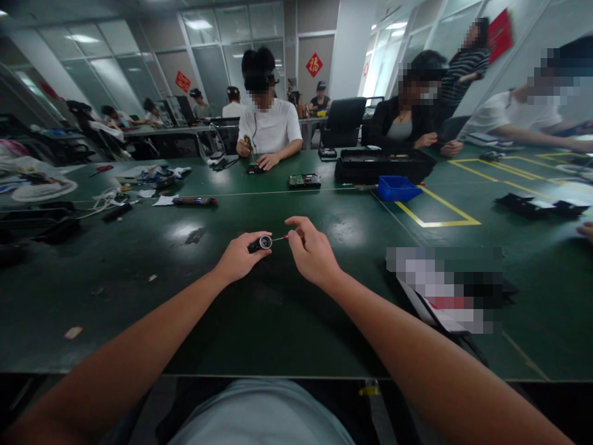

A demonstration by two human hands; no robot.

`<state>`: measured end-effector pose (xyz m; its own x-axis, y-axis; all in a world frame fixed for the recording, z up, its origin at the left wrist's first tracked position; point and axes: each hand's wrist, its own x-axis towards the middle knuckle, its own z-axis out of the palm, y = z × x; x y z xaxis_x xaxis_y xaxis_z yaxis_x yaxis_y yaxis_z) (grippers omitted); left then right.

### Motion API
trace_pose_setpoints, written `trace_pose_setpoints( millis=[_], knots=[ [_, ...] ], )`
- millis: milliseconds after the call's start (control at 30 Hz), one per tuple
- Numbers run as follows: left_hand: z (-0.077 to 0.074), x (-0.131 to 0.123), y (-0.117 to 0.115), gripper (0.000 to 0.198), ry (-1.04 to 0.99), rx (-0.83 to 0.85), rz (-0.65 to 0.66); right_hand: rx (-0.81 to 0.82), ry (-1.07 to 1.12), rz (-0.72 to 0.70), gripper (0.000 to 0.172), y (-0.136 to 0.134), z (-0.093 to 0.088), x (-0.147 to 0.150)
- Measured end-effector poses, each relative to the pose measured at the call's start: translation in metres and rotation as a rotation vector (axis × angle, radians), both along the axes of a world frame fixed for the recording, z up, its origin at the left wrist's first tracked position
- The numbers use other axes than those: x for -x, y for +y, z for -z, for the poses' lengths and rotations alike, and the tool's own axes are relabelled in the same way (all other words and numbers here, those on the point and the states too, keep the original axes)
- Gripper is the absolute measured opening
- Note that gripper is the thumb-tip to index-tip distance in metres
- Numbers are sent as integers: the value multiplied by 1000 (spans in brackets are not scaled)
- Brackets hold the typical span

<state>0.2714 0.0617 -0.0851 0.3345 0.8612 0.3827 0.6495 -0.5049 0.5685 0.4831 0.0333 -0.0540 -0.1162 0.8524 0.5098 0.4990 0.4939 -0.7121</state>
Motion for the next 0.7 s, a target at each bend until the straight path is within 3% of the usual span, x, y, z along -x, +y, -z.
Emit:
trace_pose_setpoints(
  millis=[167,267,400,567,700],
  knots=[
    [1,0,1,39,17,-6,20,14,-22,1,32,-1,0,0],
    [0,0,1,39,4,-10,16,6,27,27,25,-1,1,1],
    [-1,-1,1,39,1,-10,3,43,218,-16,18,3,4,3],
    [-2,-1,1,39,-7,-23,18,131,471,-58,23,15,13,3],
    [-4,0,1,41,-33,-50,88,302,776,-67,22,25,19,2]
  ],
)
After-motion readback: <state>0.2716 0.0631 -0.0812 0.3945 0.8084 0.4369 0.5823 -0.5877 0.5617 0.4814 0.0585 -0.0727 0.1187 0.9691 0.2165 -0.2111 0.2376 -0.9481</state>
